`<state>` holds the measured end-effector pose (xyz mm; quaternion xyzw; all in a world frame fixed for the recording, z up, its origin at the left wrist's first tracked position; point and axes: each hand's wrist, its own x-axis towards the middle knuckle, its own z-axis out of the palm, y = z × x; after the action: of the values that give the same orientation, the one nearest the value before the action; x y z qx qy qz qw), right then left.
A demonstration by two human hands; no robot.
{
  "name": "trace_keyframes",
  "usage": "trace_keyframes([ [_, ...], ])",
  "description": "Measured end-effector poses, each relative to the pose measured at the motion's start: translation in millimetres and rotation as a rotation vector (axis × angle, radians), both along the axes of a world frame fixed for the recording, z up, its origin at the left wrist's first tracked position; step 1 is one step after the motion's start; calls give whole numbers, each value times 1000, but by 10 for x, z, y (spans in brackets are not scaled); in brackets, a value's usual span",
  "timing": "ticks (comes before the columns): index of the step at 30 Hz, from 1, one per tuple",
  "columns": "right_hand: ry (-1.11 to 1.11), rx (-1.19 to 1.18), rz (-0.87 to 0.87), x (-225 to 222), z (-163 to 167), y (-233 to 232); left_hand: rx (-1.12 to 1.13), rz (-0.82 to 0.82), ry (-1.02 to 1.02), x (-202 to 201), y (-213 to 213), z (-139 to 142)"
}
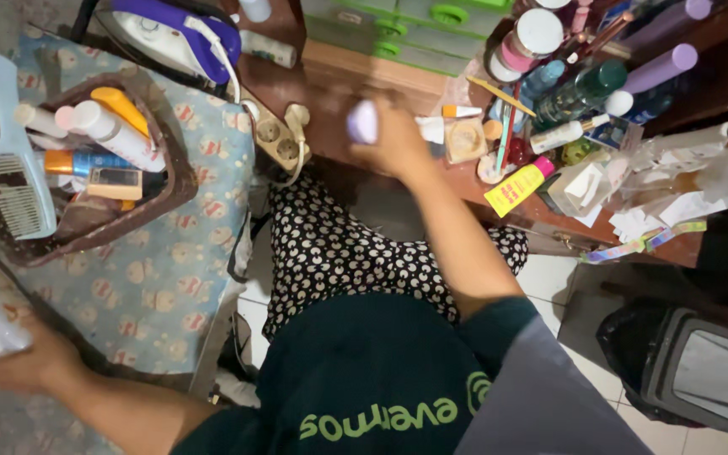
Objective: The person sits on the floor at a cluttered dresser and sorts cosmetic bottles, jars, tubes and small boxes into the compartments of a green plastic drawer organizer, opening the organizer drawers and placing items inside one at a time.
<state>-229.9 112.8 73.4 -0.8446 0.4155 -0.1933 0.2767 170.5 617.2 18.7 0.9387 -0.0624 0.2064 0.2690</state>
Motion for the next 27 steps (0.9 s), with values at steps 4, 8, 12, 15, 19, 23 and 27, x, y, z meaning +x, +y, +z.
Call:
trace_keyframes([
  [4, 51, -115, -65, 609, -208, 150, -41, 8, 10, -19, 111, -68],
  [8, 173, -90, -133, 691, -189, 245, 11, -76, -230, 20, 193, -52],
  [12, 141, -252, -93, 316, -67, 182, -27, -32, -505, -227, -218, 277],
  [15, -101, -231, -259, -313, 53, -53, -213, -360, -617, -761, -983, 735],
  [19, 61, -619, -580, -1147, 237, -686, -194, -1228, -200, -1910, -2684, 885],
  [23, 373, -608, -512, -1529, 239, -1199, -149, -1309, -385, -2410, -3933, 840],
  [27, 688, -817, -366, -1619, 105, -1560, -47, -1454, -192, -2563, -4456, 545],
])
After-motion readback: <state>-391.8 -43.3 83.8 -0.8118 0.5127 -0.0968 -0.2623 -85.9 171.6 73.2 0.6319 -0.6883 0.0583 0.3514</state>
